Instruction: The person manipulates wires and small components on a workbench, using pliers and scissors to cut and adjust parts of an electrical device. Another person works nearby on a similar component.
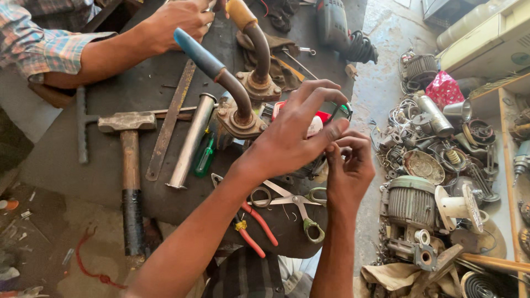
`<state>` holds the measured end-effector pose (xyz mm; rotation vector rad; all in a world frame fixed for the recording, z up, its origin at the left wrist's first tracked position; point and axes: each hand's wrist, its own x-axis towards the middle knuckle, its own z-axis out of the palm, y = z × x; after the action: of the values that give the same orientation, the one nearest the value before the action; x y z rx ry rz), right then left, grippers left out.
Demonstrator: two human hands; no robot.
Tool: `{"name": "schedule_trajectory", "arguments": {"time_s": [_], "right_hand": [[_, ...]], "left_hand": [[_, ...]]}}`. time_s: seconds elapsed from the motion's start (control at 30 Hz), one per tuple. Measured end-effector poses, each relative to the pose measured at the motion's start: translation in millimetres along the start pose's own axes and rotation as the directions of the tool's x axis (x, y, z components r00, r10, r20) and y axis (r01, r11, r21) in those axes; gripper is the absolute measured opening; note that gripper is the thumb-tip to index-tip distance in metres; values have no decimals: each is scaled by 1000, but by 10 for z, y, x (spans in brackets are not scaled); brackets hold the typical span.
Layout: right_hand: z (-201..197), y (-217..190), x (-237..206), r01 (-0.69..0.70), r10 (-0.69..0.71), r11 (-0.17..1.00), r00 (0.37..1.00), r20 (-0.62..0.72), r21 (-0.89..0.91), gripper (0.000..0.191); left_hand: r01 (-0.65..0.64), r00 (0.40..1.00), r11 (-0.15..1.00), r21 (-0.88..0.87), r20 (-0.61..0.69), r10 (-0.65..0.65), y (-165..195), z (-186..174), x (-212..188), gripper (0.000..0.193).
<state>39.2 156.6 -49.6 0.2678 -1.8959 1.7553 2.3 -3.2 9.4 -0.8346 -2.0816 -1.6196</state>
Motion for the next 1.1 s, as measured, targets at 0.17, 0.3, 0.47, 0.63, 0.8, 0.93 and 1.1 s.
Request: {"name": "schedule_trajectory", "arguments": {"time_s": [0.17,0.3,0.47,0.63,0.8,0.93,1.1], "right_hand": [[-96,-218,100,-16,27,988,997,-68,156,30],[-136,-278,246,-54,54,996,999,-5,65,35],[-142,-272,255,-44,44,999,999,-10,21,27],[-145,-228,298,-54,54,998,998,-30,9,26],[-248,-213,288,-87,85,996,994,-66,-27,25],[-263,-170,208,-136,139,990,984,-112,40,22],[-258,-90,196,-104,111,993,986,-121,63,20]], "left_hand": [[-31,998,1000,4,54,30,-34,3,-37,45],[-66,992,995,-79,107,74,-74,-83,-23,49],[84,965,919,-385,260,21,-49,-189,123,35],[-131,959,991,2,255,126,57,-123,308,29],[-199,954,897,395,289,84,139,-268,265,23],[-369,923,759,536,309,230,171,-265,160,17],[-390,914,768,508,314,256,98,-128,178,15]]}}
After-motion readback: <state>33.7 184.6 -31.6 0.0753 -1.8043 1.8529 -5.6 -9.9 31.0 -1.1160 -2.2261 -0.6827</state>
